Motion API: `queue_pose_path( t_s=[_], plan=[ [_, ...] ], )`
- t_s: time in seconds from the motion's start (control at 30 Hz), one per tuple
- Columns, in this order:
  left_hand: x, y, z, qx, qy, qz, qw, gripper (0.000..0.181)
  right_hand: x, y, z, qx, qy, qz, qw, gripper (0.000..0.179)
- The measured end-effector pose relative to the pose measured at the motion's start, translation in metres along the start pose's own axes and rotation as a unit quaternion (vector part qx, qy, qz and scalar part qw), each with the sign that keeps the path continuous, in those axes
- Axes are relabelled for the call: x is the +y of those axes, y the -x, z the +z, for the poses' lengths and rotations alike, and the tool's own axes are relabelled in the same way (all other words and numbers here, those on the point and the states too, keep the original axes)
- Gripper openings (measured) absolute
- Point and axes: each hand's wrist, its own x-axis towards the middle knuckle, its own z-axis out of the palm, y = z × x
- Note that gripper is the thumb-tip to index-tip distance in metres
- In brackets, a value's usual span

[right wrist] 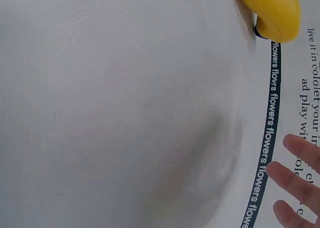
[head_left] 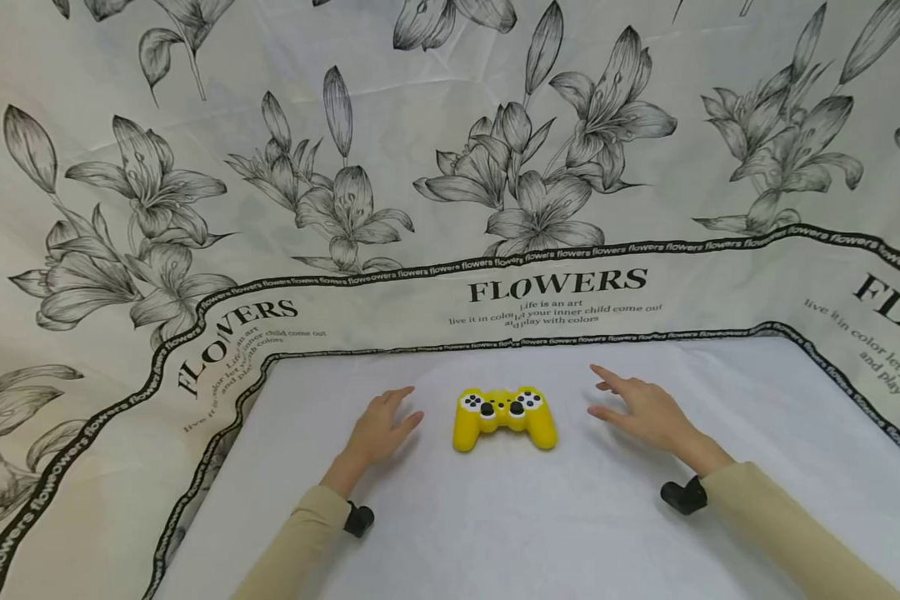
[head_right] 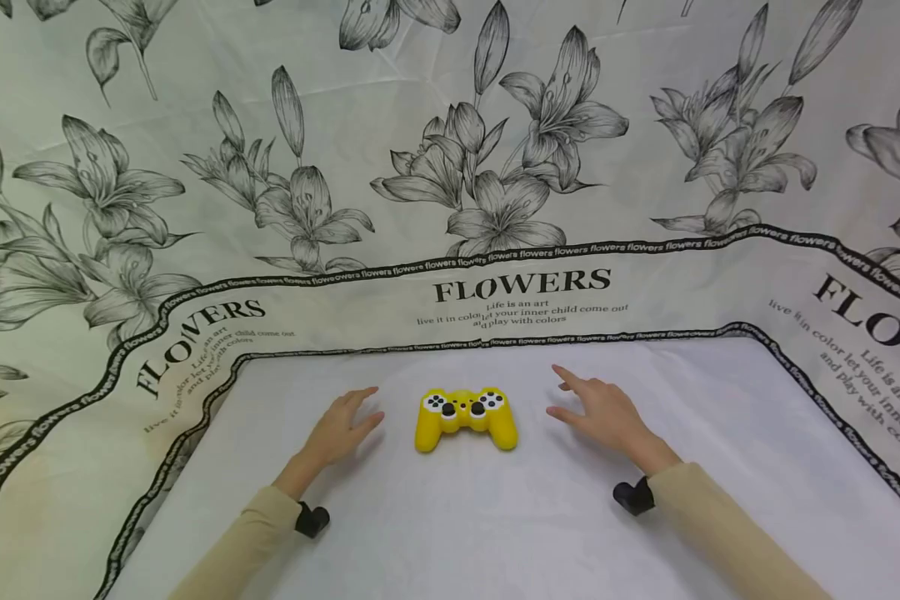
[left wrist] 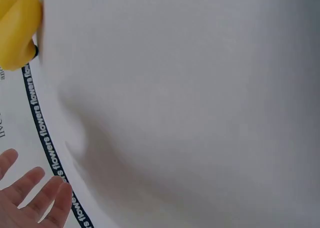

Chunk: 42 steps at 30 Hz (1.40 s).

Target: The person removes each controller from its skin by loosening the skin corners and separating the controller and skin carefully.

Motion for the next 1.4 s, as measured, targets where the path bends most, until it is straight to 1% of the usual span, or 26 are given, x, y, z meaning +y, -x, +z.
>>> queue_pose_path(
  t_s=[0.1, 0.23, 0.4, 0.5, 0.6, 0.8, 0.93, 1.13, 1.23, 1.33, 1.4],
  plan=[
    [0.005, -0.002, 0.003, 0.001, 0.029, -0.009, 0.9995, 0.052, -0.004, -0.004, 0.003, -0.008, -0.009, 0.014, 0.9998, 0.072],
    [0.011, -0.005, 0.007, -0.001, 0.056, -0.018, 0.9983, 0.051, -0.011, -0.009, 0.006, -0.015, -0.024, 0.028, 0.9992, 0.073],
    [0.023, -0.011, 0.009, -0.008, 0.110, -0.040, 0.9931, 0.053, -0.017, -0.013, 0.011, -0.018, -0.045, 0.043, 0.9979, 0.073],
    [0.029, -0.015, 0.011, -0.011, 0.138, -0.056, 0.9888, 0.052, -0.021, -0.016, 0.014, -0.023, -0.057, 0.051, 0.9968, 0.073],
    [0.034, -0.017, 0.016, -0.017, 0.161, -0.079, 0.9837, 0.051, -0.024, -0.018, 0.019, -0.028, -0.065, 0.055, 0.9960, 0.071],
    [0.045, -0.021, 0.028, -0.027, 0.211, -0.138, 0.9674, 0.051, -0.032, -0.021, 0.027, -0.032, -0.094, 0.058, 0.9934, 0.068],
    [0.053, -0.021, 0.030, -0.036, 0.219, -0.156, 0.9625, 0.053, -0.036, -0.025, 0.030, -0.047, -0.132, 0.065, 0.9881, 0.069],
    [0.060, -0.026, 0.033, -0.044, 0.234, -0.165, 0.9571, 0.054, -0.040, -0.030, 0.032, -0.058, -0.176, 0.070, 0.9802, 0.072],
    [0.061, -0.029, 0.034, -0.051, 0.237, -0.173, 0.9547, 0.056, -0.041, -0.033, 0.035, -0.066, -0.191, 0.073, 0.9766, 0.075],
    [0.062, -0.032, 0.036, -0.059, 0.234, -0.189, 0.9519, 0.057, -0.043, -0.036, 0.038, -0.075, -0.201, 0.081, 0.9733, 0.076],
    [0.062, -0.034, 0.037, -0.064, 0.237, -0.201, 0.9483, 0.057, -0.044, -0.038, 0.040, -0.077, -0.205, 0.086, 0.9719, 0.075]
  ],
)
